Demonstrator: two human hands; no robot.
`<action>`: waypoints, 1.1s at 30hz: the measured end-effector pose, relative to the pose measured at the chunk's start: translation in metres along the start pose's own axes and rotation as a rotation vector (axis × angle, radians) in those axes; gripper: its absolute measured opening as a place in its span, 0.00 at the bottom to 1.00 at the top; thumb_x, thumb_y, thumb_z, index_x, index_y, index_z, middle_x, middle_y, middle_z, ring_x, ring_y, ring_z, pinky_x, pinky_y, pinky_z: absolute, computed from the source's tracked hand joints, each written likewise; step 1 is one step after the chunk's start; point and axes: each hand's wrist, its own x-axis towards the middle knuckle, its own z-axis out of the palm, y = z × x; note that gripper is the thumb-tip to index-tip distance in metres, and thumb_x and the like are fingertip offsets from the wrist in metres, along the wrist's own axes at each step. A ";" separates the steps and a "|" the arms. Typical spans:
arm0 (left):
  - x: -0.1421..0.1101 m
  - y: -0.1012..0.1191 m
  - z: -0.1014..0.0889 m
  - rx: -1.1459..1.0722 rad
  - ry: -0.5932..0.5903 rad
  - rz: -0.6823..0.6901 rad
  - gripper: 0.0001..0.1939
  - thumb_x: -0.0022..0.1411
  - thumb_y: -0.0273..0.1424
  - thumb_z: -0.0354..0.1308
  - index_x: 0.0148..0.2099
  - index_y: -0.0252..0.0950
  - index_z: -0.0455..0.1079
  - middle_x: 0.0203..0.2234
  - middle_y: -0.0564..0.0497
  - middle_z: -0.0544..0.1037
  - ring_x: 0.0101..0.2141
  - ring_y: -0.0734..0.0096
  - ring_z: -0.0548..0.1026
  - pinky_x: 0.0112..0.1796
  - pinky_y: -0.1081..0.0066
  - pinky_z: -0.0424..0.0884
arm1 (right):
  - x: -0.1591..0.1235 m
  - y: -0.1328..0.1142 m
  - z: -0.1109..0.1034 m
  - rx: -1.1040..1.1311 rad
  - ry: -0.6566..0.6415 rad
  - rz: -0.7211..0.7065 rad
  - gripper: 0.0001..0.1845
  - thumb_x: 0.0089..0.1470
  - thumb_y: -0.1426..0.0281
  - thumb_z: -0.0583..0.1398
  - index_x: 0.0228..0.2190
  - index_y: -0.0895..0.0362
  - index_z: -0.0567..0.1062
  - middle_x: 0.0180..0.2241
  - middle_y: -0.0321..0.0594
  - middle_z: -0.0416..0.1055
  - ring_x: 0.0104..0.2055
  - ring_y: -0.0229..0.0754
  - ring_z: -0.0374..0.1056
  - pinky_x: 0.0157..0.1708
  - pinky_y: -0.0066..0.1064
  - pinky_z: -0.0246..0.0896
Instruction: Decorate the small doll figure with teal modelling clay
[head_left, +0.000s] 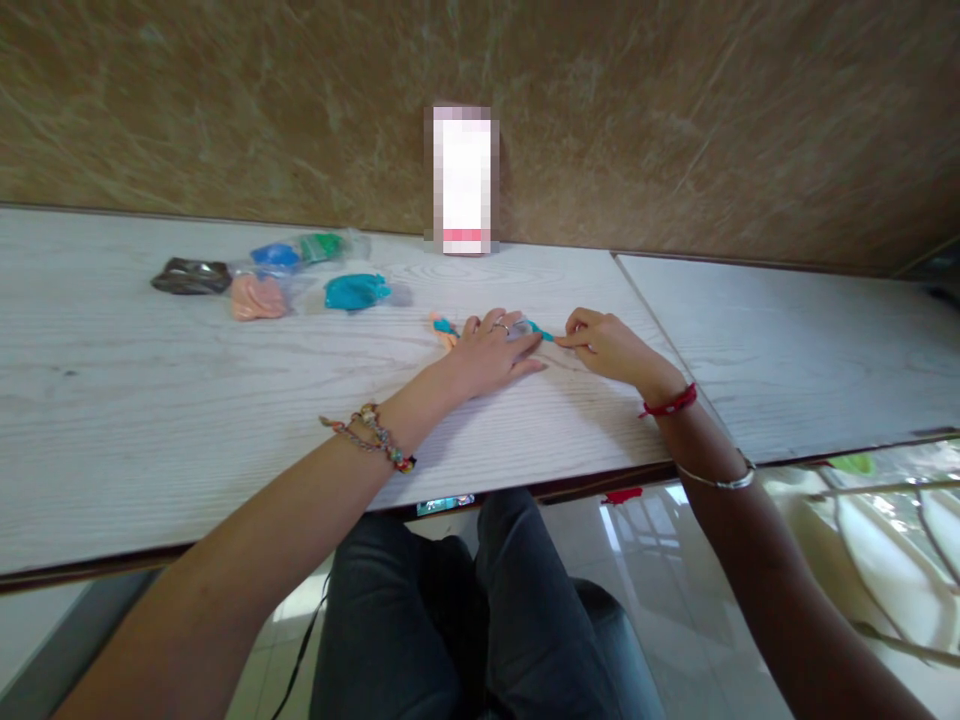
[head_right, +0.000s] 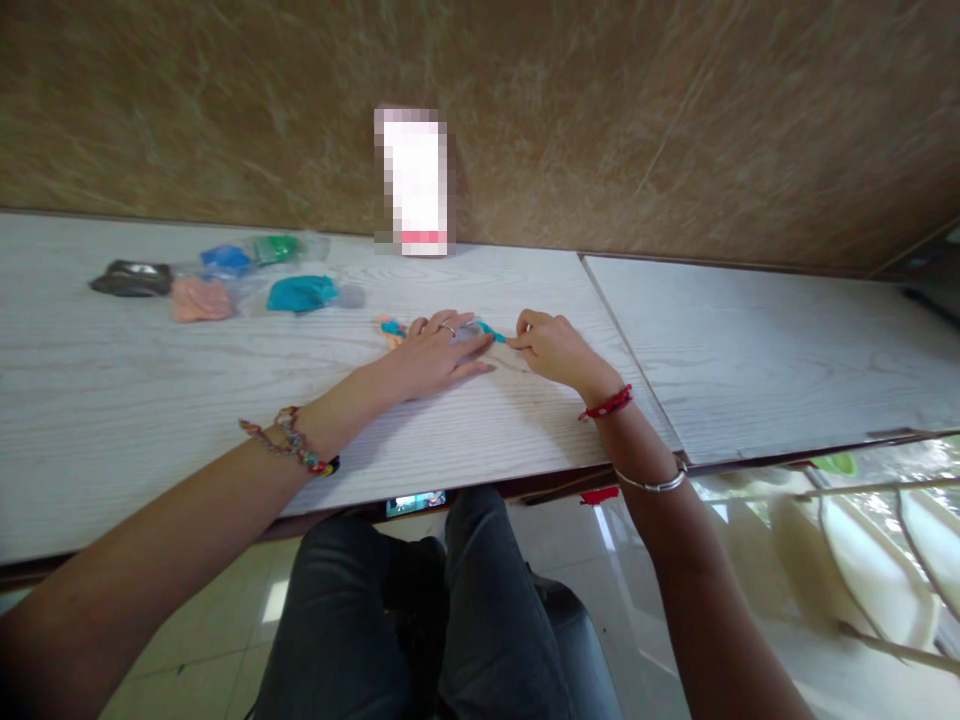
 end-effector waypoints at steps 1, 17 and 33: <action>0.000 0.000 0.001 0.003 0.003 0.000 0.25 0.65 0.47 0.38 0.59 0.42 0.59 0.59 0.41 0.56 0.57 0.50 0.52 0.50 0.52 0.55 | 0.000 0.000 0.000 0.017 0.011 0.006 0.19 0.49 0.81 0.52 0.35 0.57 0.80 0.33 0.43 0.69 0.32 0.39 0.64 0.35 0.31 0.60; 0.000 0.000 0.001 -0.001 0.001 -0.002 0.26 0.66 0.47 0.37 0.60 0.44 0.58 0.60 0.42 0.56 0.58 0.50 0.52 0.50 0.51 0.55 | -0.005 0.007 -0.010 0.117 0.072 -0.023 0.19 0.45 0.81 0.52 0.31 0.56 0.81 0.31 0.42 0.70 0.31 0.38 0.65 0.31 0.30 0.60; -0.001 0.000 0.001 -0.018 0.002 0.000 0.25 0.66 0.46 0.38 0.59 0.43 0.59 0.59 0.42 0.57 0.57 0.49 0.52 0.49 0.51 0.56 | -0.007 0.009 -0.012 0.069 0.098 0.006 0.19 0.47 0.80 0.52 0.33 0.56 0.80 0.32 0.43 0.70 0.30 0.38 0.65 0.30 0.30 0.60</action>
